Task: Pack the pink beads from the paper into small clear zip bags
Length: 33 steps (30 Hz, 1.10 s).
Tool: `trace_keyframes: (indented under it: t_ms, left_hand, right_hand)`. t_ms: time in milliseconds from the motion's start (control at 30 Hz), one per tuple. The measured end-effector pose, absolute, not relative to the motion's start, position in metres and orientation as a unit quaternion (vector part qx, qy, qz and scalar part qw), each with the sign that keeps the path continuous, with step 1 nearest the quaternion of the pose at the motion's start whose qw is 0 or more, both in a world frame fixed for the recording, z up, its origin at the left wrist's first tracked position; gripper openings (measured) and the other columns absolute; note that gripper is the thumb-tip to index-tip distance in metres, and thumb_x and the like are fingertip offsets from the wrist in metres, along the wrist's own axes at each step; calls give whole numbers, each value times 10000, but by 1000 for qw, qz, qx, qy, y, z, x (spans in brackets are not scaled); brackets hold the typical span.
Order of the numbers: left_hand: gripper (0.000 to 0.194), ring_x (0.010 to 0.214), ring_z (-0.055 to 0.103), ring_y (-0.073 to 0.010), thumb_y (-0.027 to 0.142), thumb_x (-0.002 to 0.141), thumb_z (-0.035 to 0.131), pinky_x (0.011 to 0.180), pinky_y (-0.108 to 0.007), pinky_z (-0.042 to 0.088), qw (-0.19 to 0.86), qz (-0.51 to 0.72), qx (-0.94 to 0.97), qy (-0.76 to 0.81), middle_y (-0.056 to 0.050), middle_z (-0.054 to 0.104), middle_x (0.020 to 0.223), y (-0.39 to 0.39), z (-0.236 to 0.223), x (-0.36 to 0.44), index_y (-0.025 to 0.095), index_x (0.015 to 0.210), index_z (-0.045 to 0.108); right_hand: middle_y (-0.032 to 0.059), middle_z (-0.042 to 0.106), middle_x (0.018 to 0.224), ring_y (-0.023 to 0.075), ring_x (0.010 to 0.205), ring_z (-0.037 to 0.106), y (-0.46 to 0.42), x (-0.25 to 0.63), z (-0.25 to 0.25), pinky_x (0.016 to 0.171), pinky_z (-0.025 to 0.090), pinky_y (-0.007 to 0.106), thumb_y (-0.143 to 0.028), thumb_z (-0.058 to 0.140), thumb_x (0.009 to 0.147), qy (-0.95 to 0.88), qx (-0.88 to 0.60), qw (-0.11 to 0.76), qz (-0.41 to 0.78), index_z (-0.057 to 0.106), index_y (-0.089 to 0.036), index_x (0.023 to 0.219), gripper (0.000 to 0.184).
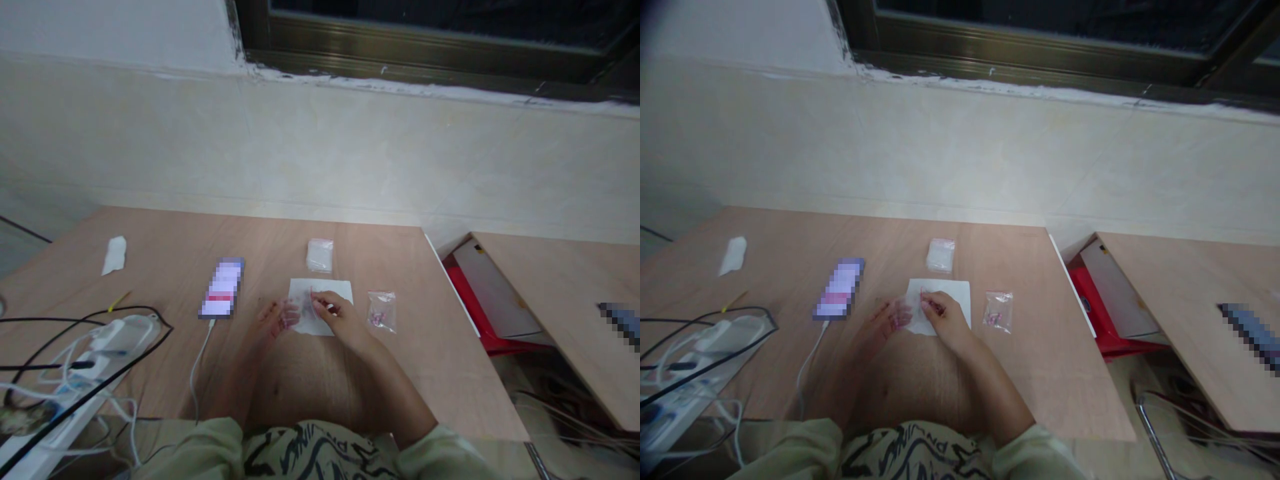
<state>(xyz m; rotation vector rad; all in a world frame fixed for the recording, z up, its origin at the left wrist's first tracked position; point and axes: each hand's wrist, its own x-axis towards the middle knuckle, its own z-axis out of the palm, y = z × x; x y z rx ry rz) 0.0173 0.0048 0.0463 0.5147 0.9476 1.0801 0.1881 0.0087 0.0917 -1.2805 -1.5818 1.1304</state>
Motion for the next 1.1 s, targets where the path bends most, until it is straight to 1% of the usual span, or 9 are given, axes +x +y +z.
trace_keyframes:
  t_ms: [100, 167, 267, 367, 433, 533, 633, 867, 1100]
  left_hand:
    - [225, 626, 623, -147, 238, 660, 650, 594, -275, 491, 736, 474, 244, 417, -39, 668, 742, 1, 43, 17, 150, 849, 566]
    - [228, 580, 613, -128, 210, 655, 653, 545, -250, 483, 729, 481, 240, 423, -22, 663, 712, 1, 44, 16, 154, 854, 557]
    - [168, 563, 610, -117, 181, 672, 627, 524, -236, 479, 710, 505, 221, 438, -7, 658, 692, 4, 46, 13, 157, 820, 551]
    - [111, 582, 616, -122, 164, 689, 598, 536, -244, 488, 701, 516, 213, 444, -7, 657, 698, 10, 47, 9, 158, 786, 545]
    - [115, 573, 614, -121, 157, 687, 596, 531, -242, 489, 701, 518, 216, 441, -9, 656, 692, 14, 46, 7, 152, 790, 546]
    - [148, 554, 610, -119, 152, 676, 604, 516, -239, 490, 703, 521, 218, 431, -7, 655, 676, 17, 45, 6, 145, 810, 541]
    - [156, 543, 611, -115, 148, 666, 612, 507, -231, 492, 702, 522, 214, 434, -4, 657, 670, 18, 43, 6, 143, 800, 534]
    - [130, 544, 618, -116, 144, 668, 605, 484, -216, 495, 696, 523, 199, 449, -11, 663, 665, 12, 42, 7, 137, 773, 528]
    - [94, 527, 613, -108, 130, 684, 581, 485, -214, 497, 695, 514, 202, 460, -2, 657, 644, 7, 44, 9, 142, 764, 532]
  right_hand:
    - [38, 618, 958, 148, 832, 552, 7, 188, 92, 653, 437, 263, -325, 490, 757, -612, -481, 401, 483, 613, -224, 946, 248]
    - [44, 628, 909, 147, 765, 560, 10, 191, 86, 605, 443, 260, -335, 464, 765, -585, -494, 413, 493, 619, -202, 913, 252]
    - [59, 624, 820, 146, 663, 540, 19, 201, 67, 585, 440, 276, -288, 483, 733, -561, -601, 411, 395, 624, -163, 830, 212]
    - [71, 606, 822, 153, 670, 529, 28, 208, 46, 655, 433, 304, -213, 526, 679, -585, -672, 351, 287, 628, -149, 829, 192]
    - [82, 595, 841, 162, 704, 532, 34, 207, 36, 679, 427, 304, -189, 521, 681, -610, -673, 322, 267, 625, -146, 879, 228]
    - [96, 576, 888, 172, 781, 532, 41, 202, 28, 703, 418, 289, -150, 501, 691, -644, -652, 301, 265, 619, -142, 912, 250]
    - [88, 573, 870, 170, 820, 524, 47, 199, 24, 738, 402, 274, -107, 504, 678, -659, -652, 267, 265, 624, -132, 854, 214]
    - [74, 584, 822, 158, 792, 517, 52, 204, 29, 711, 388, 240, -140, 557, 674, -662, -670, 206, 265, 608, -129, 773, 112]
    - [115, 585, 816, 180, 774, 529, 58, 201, 34, 662, 380, 252, -123, 561, 668, -664, -679, 163, 268, 591, -108, 718, 60]
